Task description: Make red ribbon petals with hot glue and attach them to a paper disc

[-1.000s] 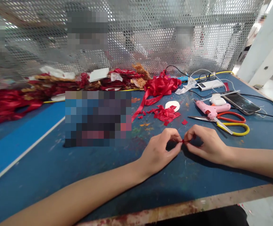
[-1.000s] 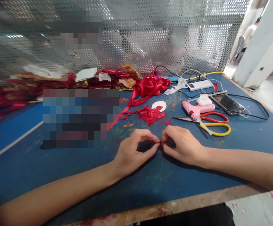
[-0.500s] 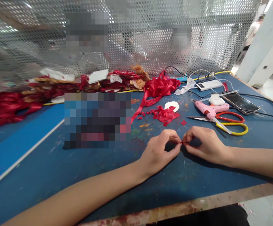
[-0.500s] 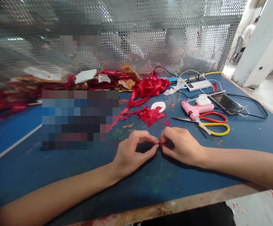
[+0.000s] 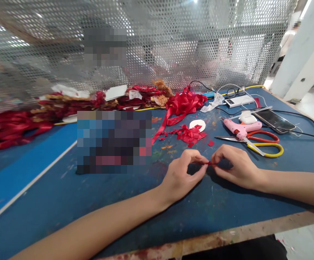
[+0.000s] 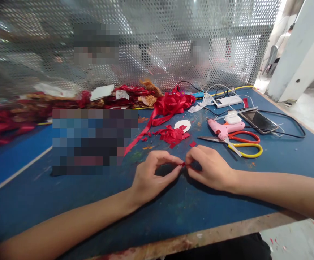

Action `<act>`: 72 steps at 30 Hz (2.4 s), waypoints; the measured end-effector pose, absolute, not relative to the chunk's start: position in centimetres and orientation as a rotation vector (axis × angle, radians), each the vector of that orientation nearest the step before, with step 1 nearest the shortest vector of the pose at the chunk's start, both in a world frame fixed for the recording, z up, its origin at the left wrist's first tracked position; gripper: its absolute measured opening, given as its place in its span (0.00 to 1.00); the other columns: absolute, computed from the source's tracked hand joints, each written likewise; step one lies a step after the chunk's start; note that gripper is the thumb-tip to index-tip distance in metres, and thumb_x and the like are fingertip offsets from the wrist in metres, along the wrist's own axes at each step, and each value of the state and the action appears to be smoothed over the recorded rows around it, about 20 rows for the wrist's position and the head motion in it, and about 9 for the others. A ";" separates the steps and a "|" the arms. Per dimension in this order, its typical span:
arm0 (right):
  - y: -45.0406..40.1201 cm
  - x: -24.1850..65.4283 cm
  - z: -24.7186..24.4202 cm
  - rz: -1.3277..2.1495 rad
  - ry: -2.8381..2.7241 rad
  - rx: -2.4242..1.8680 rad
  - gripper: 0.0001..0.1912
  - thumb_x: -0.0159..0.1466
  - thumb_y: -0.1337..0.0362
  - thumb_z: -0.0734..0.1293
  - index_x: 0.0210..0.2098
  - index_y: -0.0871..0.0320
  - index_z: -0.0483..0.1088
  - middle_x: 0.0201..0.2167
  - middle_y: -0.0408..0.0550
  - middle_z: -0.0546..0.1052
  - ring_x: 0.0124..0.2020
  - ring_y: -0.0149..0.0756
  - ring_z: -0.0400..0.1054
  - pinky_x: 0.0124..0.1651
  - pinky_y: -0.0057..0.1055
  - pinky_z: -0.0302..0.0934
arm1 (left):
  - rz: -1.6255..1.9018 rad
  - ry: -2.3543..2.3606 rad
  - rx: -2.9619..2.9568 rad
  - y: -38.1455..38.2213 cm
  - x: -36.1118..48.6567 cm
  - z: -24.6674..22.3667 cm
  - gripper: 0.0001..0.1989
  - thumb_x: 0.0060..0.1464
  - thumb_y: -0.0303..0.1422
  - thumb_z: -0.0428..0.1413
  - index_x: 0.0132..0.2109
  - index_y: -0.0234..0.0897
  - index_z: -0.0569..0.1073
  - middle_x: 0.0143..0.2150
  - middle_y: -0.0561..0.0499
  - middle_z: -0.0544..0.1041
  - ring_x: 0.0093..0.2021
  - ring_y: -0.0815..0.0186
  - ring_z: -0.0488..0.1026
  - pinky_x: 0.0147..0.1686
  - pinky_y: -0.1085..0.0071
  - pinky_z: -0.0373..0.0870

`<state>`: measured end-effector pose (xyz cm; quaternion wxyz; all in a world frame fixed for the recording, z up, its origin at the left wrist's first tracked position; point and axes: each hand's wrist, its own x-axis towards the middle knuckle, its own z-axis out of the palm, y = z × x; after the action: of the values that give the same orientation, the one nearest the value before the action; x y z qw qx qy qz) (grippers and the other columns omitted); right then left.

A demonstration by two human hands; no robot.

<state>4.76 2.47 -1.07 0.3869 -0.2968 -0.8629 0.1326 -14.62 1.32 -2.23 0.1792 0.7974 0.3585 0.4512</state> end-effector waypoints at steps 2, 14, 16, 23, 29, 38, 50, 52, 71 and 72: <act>2.6 4.8 -1.1 0.330 -2.185 -0.767 0.05 0.59 0.71 0.61 0.30 0.56 0.60 0.27 0.44 0.71 0.28 0.31 0.66 0.31 0.25 0.60 | 1.269 1.022 2.286 1.4 -14.6 -2.1 0.13 0.52 0.23 0.56 0.43 0.40 0.64 0.35 0.55 0.77 0.33 0.71 0.77 0.36 0.76 0.75; 4.4 6.0 -0.5 0.321 -2.089 -0.984 0.04 0.56 0.70 0.62 0.30 0.56 0.62 0.29 0.43 0.74 0.31 0.33 0.68 0.35 0.29 0.60 | 0.753 1.120 2.604 1.8 -15.0 -1.4 0.05 0.55 0.26 0.49 0.38 0.38 0.67 0.31 0.55 0.73 0.29 0.70 0.72 0.30 0.75 0.68; 5.4 5.9 0.2 0.299 -2.082 -1.030 0.04 0.56 0.70 0.63 0.29 0.56 0.62 0.28 0.42 0.73 0.30 0.33 0.67 0.35 0.30 0.60 | 0.542 0.984 2.798 1.9 -15.1 -1.4 0.06 0.57 0.27 0.47 0.39 0.38 0.69 0.33 0.53 0.73 0.31 0.69 0.72 0.30 0.75 0.66; 12.3 0.9 4.0 0.362 -2.251 -1.116 0.09 0.51 0.76 0.66 0.30 0.60 0.65 0.27 0.42 0.73 0.29 0.30 0.67 0.32 0.26 0.57 | 0.322 0.873 2.895 2.2 -15.4 -1.3 0.08 0.60 0.27 0.46 0.42 0.38 0.69 0.36 0.52 0.73 0.33 0.67 0.71 0.28 0.74 0.64; 17.6 -6.5 5.7 0.377 -2.515 -1.175 0.09 0.53 0.73 0.67 0.35 0.64 0.71 0.33 0.48 0.76 0.32 0.31 0.68 0.31 0.24 0.57 | 0.183 0.841 2.930 2.1 -15.5 -0.8 0.07 0.60 0.29 0.48 0.43 0.39 0.68 0.38 0.52 0.73 0.35 0.66 0.71 0.27 0.73 0.64; 18.9 -9.6 6.0 0.307 -2.911 -1.275 0.08 0.55 0.68 0.67 0.34 0.63 0.75 0.31 0.49 0.77 0.32 0.34 0.69 0.29 0.26 0.55 | 0.254 0.723 2.992 2.3 -16.3 -1.2 0.06 0.60 0.30 0.49 0.44 0.38 0.68 0.42 0.51 0.73 0.37 0.65 0.72 0.27 0.71 0.66; 12.6 -7.2 3.6 -0.190 -3.061 -1.283 0.24 0.55 0.64 0.64 0.51 0.61 0.65 0.47 0.58 0.69 0.43 0.47 0.66 0.37 0.34 0.59 | 0.289 0.645 3.112 2.2 -16.4 -1.0 0.05 0.58 0.30 0.51 0.43 0.36 0.67 0.39 0.51 0.71 0.33 0.65 0.71 0.21 0.69 0.62; 11.8 -6.3 3.3 -0.272 -2.978 -1.322 0.26 0.54 0.62 0.65 0.53 0.60 0.63 0.49 0.58 0.67 0.46 0.51 0.64 0.39 0.36 0.60 | 0.309 0.642 3.119 2.2 -16.4 -1.0 0.06 0.58 0.30 0.51 0.43 0.36 0.67 0.39 0.51 0.71 0.32 0.65 0.72 0.20 0.69 0.62; 13.1 -3.4 4.9 -0.222 -2.725 -1.289 0.21 0.69 0.58 0.54 0.23 0.58 0.64 0.18 0.43 0.65 0.20 0.29 0.56 0.26 0.29 0.44 | 0.302 0.645 3.101 2.1 -16.5 -0.9 0.06 0.59 0.31 0.51 0.43 0.36 0.68 0.39 0.50 0.72 0.34 0.64 0.72 0.22 0.71 0.64; 13.2 -3.4 5.9 -0.225 -2.637 -1.286 0.23 0.69 0.57 0.53 0.20 0.58 0.62 0.16 0.42 0.62 0.18 0.28 0.53 0.26 0.29 0.43 | 0.299 0.645 3.101 2.1 -16.5 -0.9 0.06 0.59 0.31 0.51 0.43 0.36 0.68 0.39 0.50 0.71 0.34 0.64 0.72 0.22 0.71 0.64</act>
<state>-3.45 13.16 5.86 0.0993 -0.4349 -0.8917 -0.0761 -16.48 2.14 -0.90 -0.0200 0.9745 0.2025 0.0940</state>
